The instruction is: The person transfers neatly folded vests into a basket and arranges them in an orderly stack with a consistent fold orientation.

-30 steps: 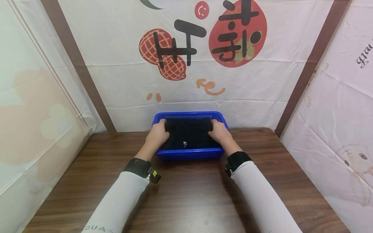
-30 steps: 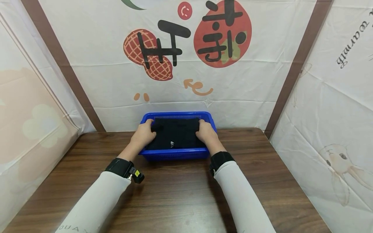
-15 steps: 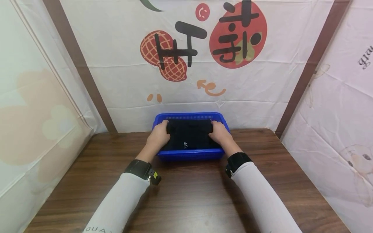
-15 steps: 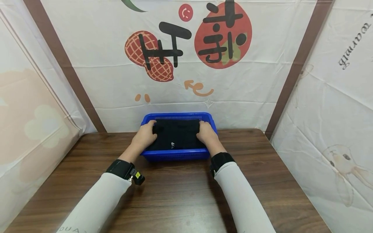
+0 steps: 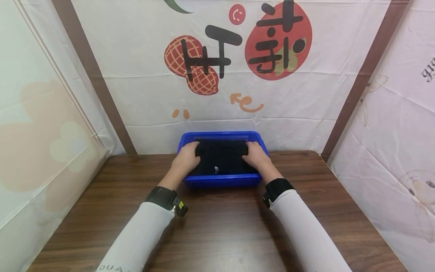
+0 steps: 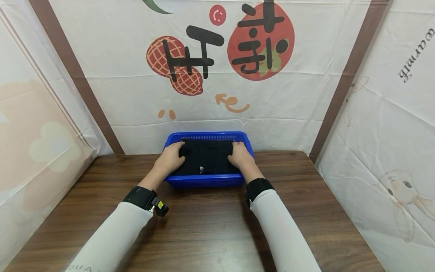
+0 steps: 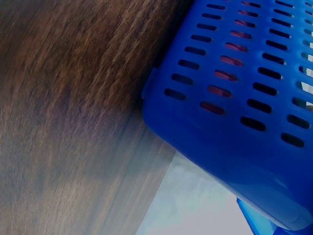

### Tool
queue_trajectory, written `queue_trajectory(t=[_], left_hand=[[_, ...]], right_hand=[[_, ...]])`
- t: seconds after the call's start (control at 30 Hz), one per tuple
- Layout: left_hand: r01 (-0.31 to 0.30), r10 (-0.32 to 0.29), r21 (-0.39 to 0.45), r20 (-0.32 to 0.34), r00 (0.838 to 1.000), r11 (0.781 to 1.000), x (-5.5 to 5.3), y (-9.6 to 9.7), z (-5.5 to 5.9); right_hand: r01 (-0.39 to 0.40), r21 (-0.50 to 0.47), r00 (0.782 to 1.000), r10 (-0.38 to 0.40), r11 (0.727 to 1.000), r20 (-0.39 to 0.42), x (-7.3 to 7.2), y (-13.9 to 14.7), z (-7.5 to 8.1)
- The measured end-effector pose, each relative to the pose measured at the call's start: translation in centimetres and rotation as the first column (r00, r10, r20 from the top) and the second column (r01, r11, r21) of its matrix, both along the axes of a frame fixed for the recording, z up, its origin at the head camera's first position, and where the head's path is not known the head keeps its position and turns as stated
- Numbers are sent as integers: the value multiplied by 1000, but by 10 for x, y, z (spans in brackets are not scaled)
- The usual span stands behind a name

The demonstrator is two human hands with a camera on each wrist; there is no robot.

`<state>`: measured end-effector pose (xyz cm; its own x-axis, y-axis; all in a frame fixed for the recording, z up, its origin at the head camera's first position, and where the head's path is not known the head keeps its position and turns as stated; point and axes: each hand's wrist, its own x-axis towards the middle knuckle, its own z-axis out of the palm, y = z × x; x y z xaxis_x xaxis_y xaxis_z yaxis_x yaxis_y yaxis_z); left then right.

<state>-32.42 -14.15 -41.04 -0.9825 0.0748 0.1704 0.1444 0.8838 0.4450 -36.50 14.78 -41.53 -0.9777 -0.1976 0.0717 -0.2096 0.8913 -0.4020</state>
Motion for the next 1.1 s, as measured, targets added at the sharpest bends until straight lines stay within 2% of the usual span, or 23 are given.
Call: queue_trajectory(t=[0.33, 0.67, 0.93, 1.1], left_hand=[[83, -85, -50, -48, 995, 995, -2, -2, -3], [167, -170, -71, -35, 985, 983, -6, -2, -5], [181, -183, -87, -15, 983, 980, -4, 2, -9], [190, -195, -87, -49, 980, 978, -3, 1, -8]], right_hand=[[-49, 5, 999, 49, 999, -17, 1, 1, -1], [-100, -33, 994, 98, 994, -44, 1, 6, -2], [-206, -44, 974, 200, 978, -104, 7, 10, -5], [-237, -8, 956, 231, 972, -179, 8, 9, -4]])
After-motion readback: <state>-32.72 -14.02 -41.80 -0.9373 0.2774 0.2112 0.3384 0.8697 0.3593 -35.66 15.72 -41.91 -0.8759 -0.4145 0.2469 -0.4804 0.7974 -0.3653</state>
